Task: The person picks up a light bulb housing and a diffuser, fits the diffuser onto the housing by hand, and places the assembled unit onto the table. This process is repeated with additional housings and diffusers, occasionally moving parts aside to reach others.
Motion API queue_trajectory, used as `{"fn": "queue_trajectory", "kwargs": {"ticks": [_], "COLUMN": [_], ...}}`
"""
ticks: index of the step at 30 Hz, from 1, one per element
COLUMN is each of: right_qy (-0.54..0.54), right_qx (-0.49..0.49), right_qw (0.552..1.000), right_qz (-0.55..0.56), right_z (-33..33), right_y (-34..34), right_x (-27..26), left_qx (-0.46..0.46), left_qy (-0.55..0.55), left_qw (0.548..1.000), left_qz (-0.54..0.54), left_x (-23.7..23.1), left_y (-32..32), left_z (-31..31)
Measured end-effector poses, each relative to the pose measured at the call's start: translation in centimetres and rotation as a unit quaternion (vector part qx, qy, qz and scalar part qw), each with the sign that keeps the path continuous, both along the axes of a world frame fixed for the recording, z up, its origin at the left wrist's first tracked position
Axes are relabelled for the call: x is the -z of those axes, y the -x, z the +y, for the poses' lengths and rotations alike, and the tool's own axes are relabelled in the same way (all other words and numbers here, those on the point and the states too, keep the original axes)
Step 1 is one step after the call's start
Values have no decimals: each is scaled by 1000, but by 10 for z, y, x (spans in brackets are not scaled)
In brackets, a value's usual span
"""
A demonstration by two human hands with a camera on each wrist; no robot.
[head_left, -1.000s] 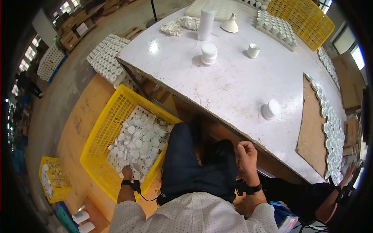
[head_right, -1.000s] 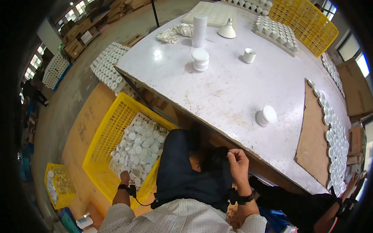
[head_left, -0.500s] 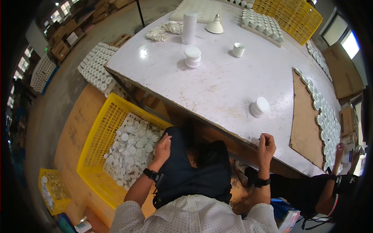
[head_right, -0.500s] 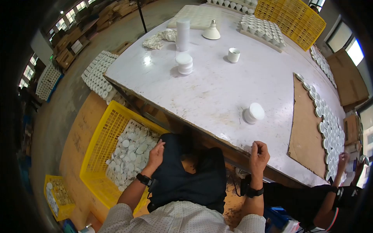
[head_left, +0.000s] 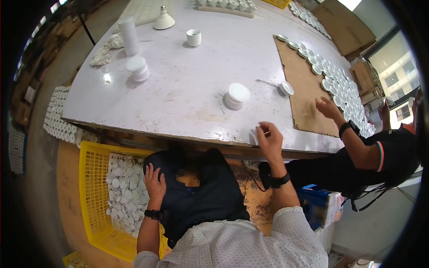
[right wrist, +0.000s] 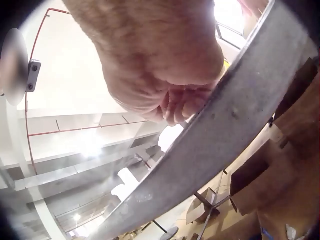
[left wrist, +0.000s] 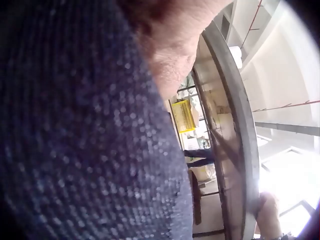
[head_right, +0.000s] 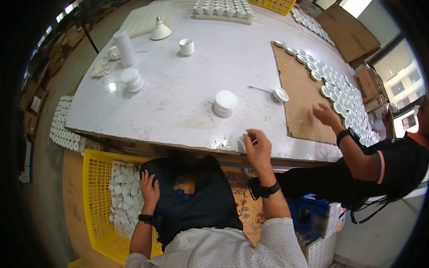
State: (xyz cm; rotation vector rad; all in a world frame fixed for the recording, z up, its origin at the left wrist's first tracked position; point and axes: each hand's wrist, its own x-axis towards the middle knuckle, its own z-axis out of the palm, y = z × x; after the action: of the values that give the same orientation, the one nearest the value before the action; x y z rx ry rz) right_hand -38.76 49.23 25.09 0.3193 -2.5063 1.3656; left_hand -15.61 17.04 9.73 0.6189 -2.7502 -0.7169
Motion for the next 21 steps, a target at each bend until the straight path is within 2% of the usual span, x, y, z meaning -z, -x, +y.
{"fn": "queue_trajectory", "kwargs": {"ticks": [1,4,8,9,11,12,15,16,18,20,21], "right_qy": [-41,-124,-196,-189,-180,-97,-197,-195,-178,-58,-58], "right_qx": [15,78,144,130,128,57,110,98,108,152,150], "right_qw": [997,979,966,969,975,991,974,976,976,986,986], "right_qz": [65,139,85,93,10,-79,-28,-25,-61,-46,-48], "right_z": [5,40,69,76,72,58,61,58,61,84,87], "right_y": [8,63,153,169,194,185,208,207,201,208,196], "right_x": [-5,-14,-10,-5,3,-20,4,0,-8,5,2], "left_qx": [-3,-4,-12,-9,-13,-38,-22,-34,-28,-40,-55], "left_qy": [4,8,21,16,8,14,-10,-8,-49,-50,-118], "left_qw": [1000,1000,1000,1000,999,998,999,999,997,996,988], "left_qz": [0,0,11,13,30,38,37,38,48,61,85], "left_x": [0,-3,2,2,5,4,2,3,5,-2,-11], "left_y": [0,0,0,1,0,1,-2,-3,-5,-3,-1], "left_z": [0,2,0,1,2,2,5,5,5,10,16]}}
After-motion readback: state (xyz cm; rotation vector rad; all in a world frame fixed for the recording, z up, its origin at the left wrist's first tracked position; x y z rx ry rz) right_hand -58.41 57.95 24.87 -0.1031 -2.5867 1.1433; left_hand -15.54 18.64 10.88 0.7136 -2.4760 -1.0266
